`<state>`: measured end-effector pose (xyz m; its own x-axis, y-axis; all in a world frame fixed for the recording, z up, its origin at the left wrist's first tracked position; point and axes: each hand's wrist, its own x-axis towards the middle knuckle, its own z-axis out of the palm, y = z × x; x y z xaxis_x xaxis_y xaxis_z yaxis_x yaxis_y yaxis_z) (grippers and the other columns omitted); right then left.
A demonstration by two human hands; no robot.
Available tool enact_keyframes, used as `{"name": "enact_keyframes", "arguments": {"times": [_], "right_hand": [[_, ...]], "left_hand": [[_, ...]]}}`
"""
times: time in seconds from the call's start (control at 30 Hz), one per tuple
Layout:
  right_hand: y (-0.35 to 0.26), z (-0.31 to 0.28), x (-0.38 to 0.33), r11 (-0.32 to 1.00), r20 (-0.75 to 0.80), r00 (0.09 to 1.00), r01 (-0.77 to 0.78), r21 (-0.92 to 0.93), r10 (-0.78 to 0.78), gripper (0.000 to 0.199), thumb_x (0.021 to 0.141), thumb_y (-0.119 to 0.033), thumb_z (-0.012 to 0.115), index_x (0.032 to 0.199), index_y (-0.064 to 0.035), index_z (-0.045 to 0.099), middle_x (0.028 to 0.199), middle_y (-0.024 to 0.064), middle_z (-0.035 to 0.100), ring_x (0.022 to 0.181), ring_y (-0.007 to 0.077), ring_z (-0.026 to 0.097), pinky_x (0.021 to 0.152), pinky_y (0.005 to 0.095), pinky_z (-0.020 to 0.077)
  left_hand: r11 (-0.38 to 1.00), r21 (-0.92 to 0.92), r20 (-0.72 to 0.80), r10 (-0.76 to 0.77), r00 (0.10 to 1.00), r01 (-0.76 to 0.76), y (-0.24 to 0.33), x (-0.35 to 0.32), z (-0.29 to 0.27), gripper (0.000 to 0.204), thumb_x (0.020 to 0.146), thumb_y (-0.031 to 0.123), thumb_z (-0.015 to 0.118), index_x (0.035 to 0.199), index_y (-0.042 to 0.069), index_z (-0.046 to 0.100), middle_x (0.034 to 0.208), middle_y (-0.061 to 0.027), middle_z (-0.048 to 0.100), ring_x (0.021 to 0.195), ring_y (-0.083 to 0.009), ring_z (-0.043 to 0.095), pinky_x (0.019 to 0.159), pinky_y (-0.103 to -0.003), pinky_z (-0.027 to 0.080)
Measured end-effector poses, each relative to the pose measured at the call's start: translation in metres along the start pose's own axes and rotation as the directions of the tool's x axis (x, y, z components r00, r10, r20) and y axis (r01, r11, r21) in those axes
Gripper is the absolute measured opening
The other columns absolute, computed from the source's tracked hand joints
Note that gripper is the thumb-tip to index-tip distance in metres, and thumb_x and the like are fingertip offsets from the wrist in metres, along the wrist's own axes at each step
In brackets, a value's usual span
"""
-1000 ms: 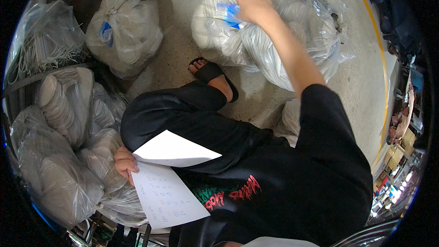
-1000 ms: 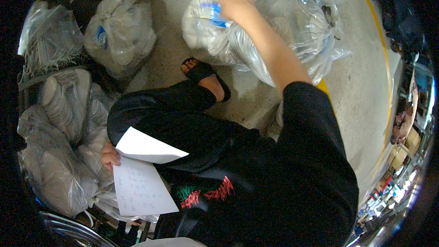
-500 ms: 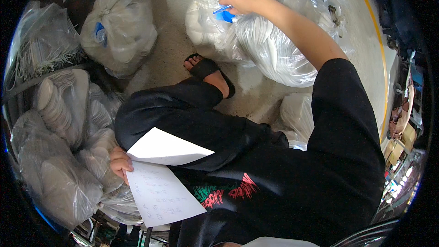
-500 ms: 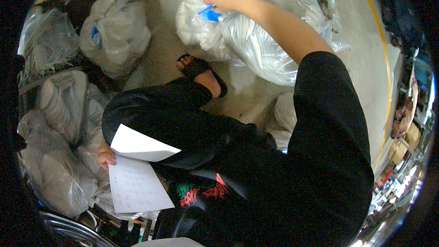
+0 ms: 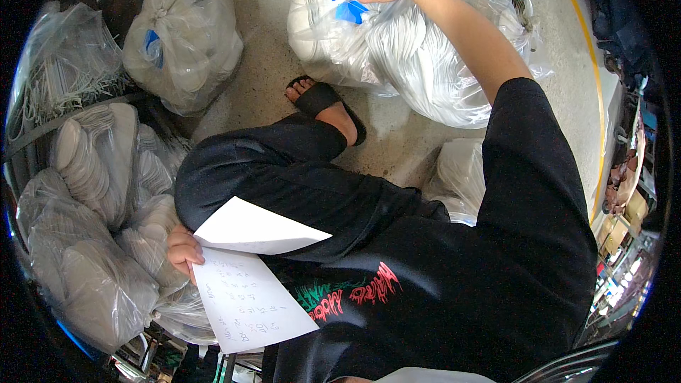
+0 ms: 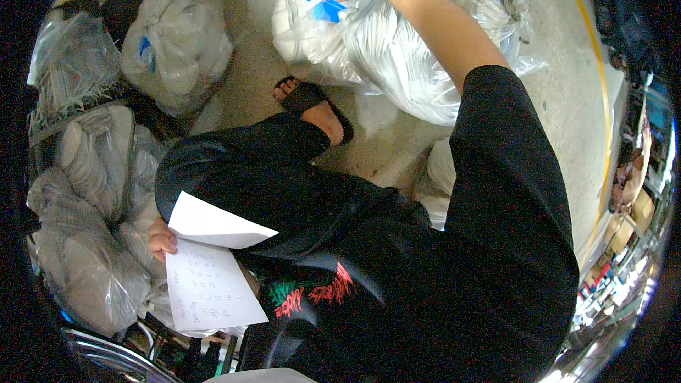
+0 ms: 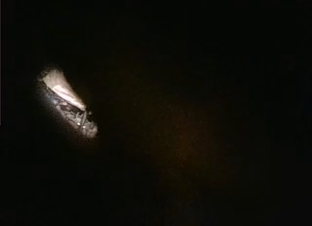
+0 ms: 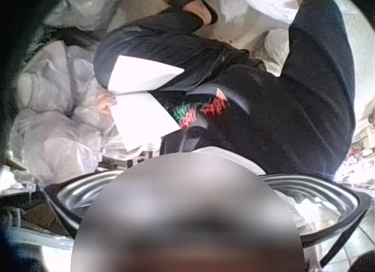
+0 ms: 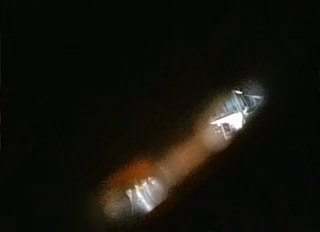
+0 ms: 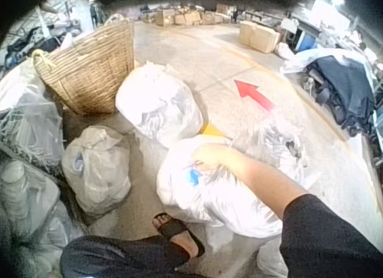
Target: The person sits on the floor among large plastic bags and repeatedly writes on a notepad, then applies blue tape labels to the bags. They continue this cycle of writing and labeling across multiple bags.
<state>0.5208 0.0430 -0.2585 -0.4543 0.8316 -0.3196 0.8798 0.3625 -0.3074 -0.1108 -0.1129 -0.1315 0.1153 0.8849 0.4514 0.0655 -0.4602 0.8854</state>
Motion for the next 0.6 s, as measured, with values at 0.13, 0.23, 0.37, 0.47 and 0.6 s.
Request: {"name": "enact_keyframes", "arguments": {"times": [0.13, 0.23, 0.37, 0.47, 0.6], "right_hand": [[-0.011, -0.011, -0.007, 0.997, -0.029, 0.999, 0.042, -0.057, -0.044, 0.034, 0.087, -0.029, 0.071, 0.115, -0.0097, 0.072, 0.107, 0.0136, 0.070, 0.104, 0.0352, 0.068, 0.088, 0.0472, 0.0544], [-0.034, -0.018, -0.016, 0.995, -0.069, 0.998, -0.014, -0.099, 0.007, 0.031, 0.088, -0.029, 0.070, 0.112, -0.0081, 0.071, 0.101, 0.0137, 0.068, 0.100, 0.0364, 0.068, 0.085, 0.0491, 0.0542], [-0.058, -0.022, -0.006, 0.980, -0.157, 0.979, -0.149, -0.133, 0.128, 0.026, 0.084, -0.027, 0.069, 0.083, -0.0013, 0.068, 0.082, 0.0182, 0.070, 0.075, 0.0384, 0.069, 0.070, 0.0521, 0.0545], [-0.059, -0.021, 0.015, 0.978, -0.265, 0.956, -0.166, -0.126, 0.128, 0.031, 0.088, -0.033, 0.068, 0.089, -0.0026, 0.070, 0.077, 0.0175, 0.068, 0.069, 0.0383, 0.067, 0.065, 0.0505, 0.0551], [-0.049, -0.015, 0.045, 0.952, -0.118, 0.956, -0.283, -0.119, 0.270, 0.036, 0.085, -0.041, 0.072, 0.097, -0.0073, 0.076, 0.094, 0.0166, 0.073, 0.087, 0.0358, 0.070, 0.077, 0.0488, 0.0567]], "left_hand": [[1.000, -0.006, -0.002, 0.004, 1.000, -0.004, -0.001, 0.002, 0.000, 0.013, 0.087, 0.023, 0.061, 0.085, 0.011, 0.056, 0.090, -0.0072, 0.056, 0.082, -0.0145, 0.052, 0.076, -0.028, 0.043], [1.000, -0.014, -0.001, 0.006, 1.000, -0.006, -0.001, 0.003, 0.001, 0.012, 0.087, 0.022, 0.060, 0.085, 0.011, 0.056, 0.090, -0.0072, 0.056, 0.082, -0.0145, 0.051, 0.076, -0.028, 0.043], [1.000, -0.017, 0.003, -0.002, 1.000, 0.003, -0.002, 0.005, 0.003, 0.011, 0.087, 0.021, 0.060, 0.085, 0.011, 0.056, 0.090, -0.0072, 0.056, 0.081, -0.0145, 0.051, 0.076, -0.028, 0.043], [1.000, -0.010, 0.007, 0.002, 1.000, -0.002, 0.000, 0.006, 0.002, 0.010, 0.087, 0.020, 0.059, 0.085, 0.011, 0.056, 0.090, -0.0072, 0.056, 0.081, -0.0145, 0.051, 0.076, -0.028, 0.042], [1.000, 0.002, 0.001, -0.002, 1.000, 0.002, 0.000, 0.005, -0.001, 0.010, 0.087, 0.019, 0.058, 0.084, 0.011, 0.056, 0.089, -0.0072, 0.055, 0.081, -0.0145, 0.050, 0.076, -0.028, 0.042]]}}
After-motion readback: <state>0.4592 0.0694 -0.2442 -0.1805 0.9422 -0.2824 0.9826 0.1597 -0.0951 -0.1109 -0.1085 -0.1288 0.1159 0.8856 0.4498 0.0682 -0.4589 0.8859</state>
